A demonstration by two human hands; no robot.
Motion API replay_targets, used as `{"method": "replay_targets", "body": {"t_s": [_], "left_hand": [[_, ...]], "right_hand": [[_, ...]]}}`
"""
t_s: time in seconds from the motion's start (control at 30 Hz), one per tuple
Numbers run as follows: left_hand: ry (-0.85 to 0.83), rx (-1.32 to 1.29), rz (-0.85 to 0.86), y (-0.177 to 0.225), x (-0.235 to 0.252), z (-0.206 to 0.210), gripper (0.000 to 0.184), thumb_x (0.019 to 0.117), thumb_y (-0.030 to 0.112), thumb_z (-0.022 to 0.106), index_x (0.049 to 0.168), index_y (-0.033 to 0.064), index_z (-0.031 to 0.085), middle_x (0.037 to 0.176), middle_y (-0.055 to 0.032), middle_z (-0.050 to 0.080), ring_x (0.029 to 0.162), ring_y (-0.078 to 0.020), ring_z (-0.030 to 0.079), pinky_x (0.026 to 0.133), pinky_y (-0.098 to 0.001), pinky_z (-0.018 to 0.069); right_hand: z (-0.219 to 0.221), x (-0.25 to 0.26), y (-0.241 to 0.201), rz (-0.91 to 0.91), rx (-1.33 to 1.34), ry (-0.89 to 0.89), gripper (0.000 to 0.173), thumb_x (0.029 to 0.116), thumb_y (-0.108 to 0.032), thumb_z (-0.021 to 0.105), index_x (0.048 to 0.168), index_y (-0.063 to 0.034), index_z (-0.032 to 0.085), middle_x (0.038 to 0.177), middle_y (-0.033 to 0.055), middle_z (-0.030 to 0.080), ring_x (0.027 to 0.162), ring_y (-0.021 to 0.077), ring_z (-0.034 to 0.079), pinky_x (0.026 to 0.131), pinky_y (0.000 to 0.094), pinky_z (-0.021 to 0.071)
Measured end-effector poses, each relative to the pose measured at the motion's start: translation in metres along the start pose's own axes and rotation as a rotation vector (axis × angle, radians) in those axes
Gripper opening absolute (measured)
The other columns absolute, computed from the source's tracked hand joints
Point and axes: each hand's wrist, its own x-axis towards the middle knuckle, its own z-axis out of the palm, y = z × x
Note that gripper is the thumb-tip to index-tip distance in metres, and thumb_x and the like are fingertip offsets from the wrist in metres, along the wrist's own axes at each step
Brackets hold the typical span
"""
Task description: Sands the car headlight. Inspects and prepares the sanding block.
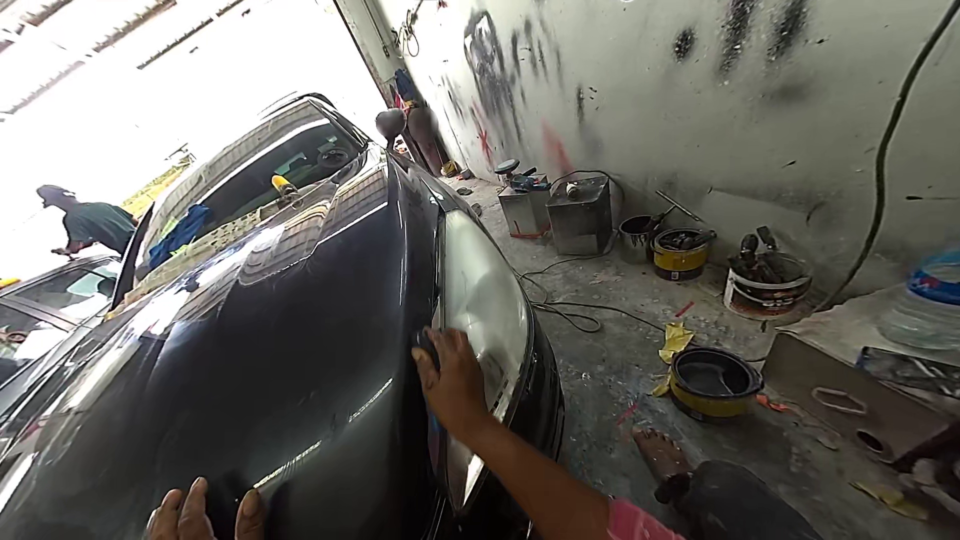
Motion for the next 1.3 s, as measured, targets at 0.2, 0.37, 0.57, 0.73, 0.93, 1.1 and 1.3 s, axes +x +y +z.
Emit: {"method": "replay_targets", "body": {"t_s": [0.2,0.37,0.57,0.73,0.93,1.1,1.3], "left_hand": [[0.008,-0.006,0.001,0.0,-0.001,0.0,0.079,0.1025,0.061,0.04,0.141,-0.0062,0.053,0.145,-0.0369,0.047,0.143,-0.0493,0.04,0.121,-0.0532,0.0284],[-0.002,-0.01,-0.005,0.0,0.001,0.001,0.078,0.1027,0.061,0.04,0.142,-0.0053,0.053,0.146,-0.0362,0.047,0.144,-0.049,0.039,0.121,-0.0532,0.0278],[0.015,-0.001,-0.005,-0.001,0.0,0.004,0.077,0.1026,0.061,0.041,0.143,-0.0045,0.053,0.146,-0.0358,0.047,0.143,-0.0487,0.04,0.121,-0.0532,0.0284],[0.008,-0.002,-0.002,-0.001,0.002,0.005,0.079,0.1028,0.062,0.038,0.143,-0.0047,0.052,0.146,-0.0368,0.047,0.143,-0.0493,0.04,0.122,-0.0529,0.0277],[0.022,-0.014,-0.031,0.009,0.001,0.002,0.081,0.1016,0.063,0.037,0.141,-0.0053,0.054,0.146,-0.0362,0.047,0.142,-0.0517,0.04,0.12,-0.0577,0.0281],[0.016,-0.029,-0.087,0.016,0.004,0.0,0.082,0.0997,0.065,0.037,0.142,-0.0037,0.055,0.149,-0.0334,0.046,0.144,-0.0506,0.038,0.119,-0.0614,0.0288],[0.023,-0.009,-0.111,0.017,0.002,0.0,0.082,0.0994,0.066,0.037,0.141,-0.0016,0.057,0.149,-0.0299,0.048,0.143,-0.0482,0.04,0.117,-0.0613,0.0319]], "right_hand": [[-0.005,0.003,-0.001,0.036,0.028,-0.013,0.045,0.1041,-0.037,0.057,0.139,-0.0095,0.062,0.131,0.019,0.058,0.112,0.0346,0.063,0.089,0.0532,0.0563],[-0.004,-0.01,0.002,-0.012,0.018,-0.035,0.042,0.1018,-0.034,0.061,0.135,-0.01,0.066,0.129,0.0183,0.061,0.113,0.0327,0.063,0.09,0.0496,0.0565],[-0.004,0.003,-0.004,0.018,0.038,-0.002,0.044,0.1037,-0.036,0.058,0.139,-0.0088,0.062,0.131,0.0181,0.058,0.112,0.0336,0.063,0.088,0.0527,0.0566],[0.002,-0.009,0.0,0.002,0.024,-0.011,0.042,0.1017,-0.035,0.061,0.136,-0.0101,0.065,0.131,0.0183,0.06,0.113,0.0326,0.064,0.09,0.0499,0.0567],[-0.003,0.024,-0.003,0.007,0.029,0.026,0.042,0.1037,-0.033,0.06,0.135,-0.0045,0.063,0.127,0.0229,0.06,0.111,0.039,0.063,0.09,0.0573,0.0544],[-0.004,-0.019,0.01,-0.103,-0.009,-0.018,0.042,0.1017,-0.031,0.063,0.134,-0.0038,0.064,0.13,0.022,0.06,0.113,0.0374,0.064,0.091,0.0566,0.0551],[-0.006,0.019,-0.002,-0.057,-0.032,0.0,0.045,0.1064,-0.034,0.054,0.136,-0.0007,0.06,0.129,0.0272,0.057,0.112,0.0432,0.062,0.09,0.0627,0.0516]]}}
